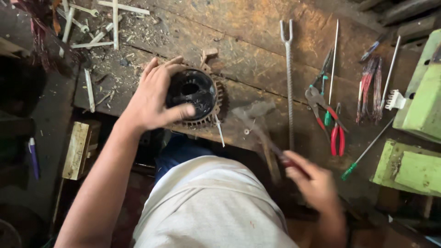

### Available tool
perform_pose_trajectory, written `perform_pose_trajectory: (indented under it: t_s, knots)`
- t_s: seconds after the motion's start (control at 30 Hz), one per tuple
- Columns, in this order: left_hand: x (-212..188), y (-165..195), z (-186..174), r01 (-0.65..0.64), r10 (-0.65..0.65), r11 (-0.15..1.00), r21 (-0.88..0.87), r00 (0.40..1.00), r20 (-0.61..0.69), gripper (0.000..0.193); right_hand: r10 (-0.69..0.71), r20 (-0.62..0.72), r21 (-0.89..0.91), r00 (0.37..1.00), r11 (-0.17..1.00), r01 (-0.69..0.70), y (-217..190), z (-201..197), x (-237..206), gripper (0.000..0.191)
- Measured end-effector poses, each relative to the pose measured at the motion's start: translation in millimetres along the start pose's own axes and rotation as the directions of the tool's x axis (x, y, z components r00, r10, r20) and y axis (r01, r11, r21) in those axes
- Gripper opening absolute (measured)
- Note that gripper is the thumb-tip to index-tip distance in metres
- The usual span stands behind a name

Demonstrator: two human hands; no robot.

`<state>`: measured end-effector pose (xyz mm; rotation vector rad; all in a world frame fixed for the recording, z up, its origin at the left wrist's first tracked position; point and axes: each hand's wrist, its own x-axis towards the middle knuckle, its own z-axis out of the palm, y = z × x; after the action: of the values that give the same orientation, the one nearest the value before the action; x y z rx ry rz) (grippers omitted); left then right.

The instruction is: The person removes copper windings from a motor stator using pliers and a screwdriver. They also use a hammer and a metal rod to tap the stator housing. The removed copper wires are placed on the workbench.

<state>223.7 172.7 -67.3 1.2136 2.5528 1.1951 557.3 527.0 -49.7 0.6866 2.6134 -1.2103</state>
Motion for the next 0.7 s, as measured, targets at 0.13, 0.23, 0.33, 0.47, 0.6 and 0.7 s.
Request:
perform_pose_trajectory:
  t_s: [0.13,0.23,0.33,0.47,0.6,0.7]
  knots:
    - [2.0,35.9,20.9,0.049,-0.061,0.955,0.292,0.998,0.034,0.110,0.350,-0.248,0.197,0.903,0.931,-0.307,19.2,-19.7,-3.0,0.047]
    - [5.0,45.0,24.0,0.097,-0.099,0.962,0.257,0.995,-0.004,0.101,-0.177,-0.425,-0.407,0.888,0.913,-0.013,20.4,0.8,18.8,0.039]
    - [8.4,43.8,20.3,0.113,-0.113,0.960,0.257,0.993,-0.016,0.083,-0.169,-0.455,-0.344,0.874,0.939,0.003,14.9,29.9,47.5,0.037]
    - [18.4,42.3,25.3,0.148,-0.146,0.921,0.361,0.989,-0.034,0.060,-0.228,-0.508,-0.240,0.831,0.964,0.117,16.0,55.2,81.2,0.039]
    - [24.2,47.9,37.0,0.170,-0.179,0.878,0.447,0.984,-0.021,0.062,-0.351,-0.568,-0.325,0.744,0.927,0.189,40.5,35.5,103.3,0.032]
    - [16.6,52.8,41.8,0.242,-0.251,0.891,0.385,0.968,-0.028,0.067,-0.327,-0.655,-0.486,0.681,0.872,-0.049,66.4,-3.3,110.2,0.033]
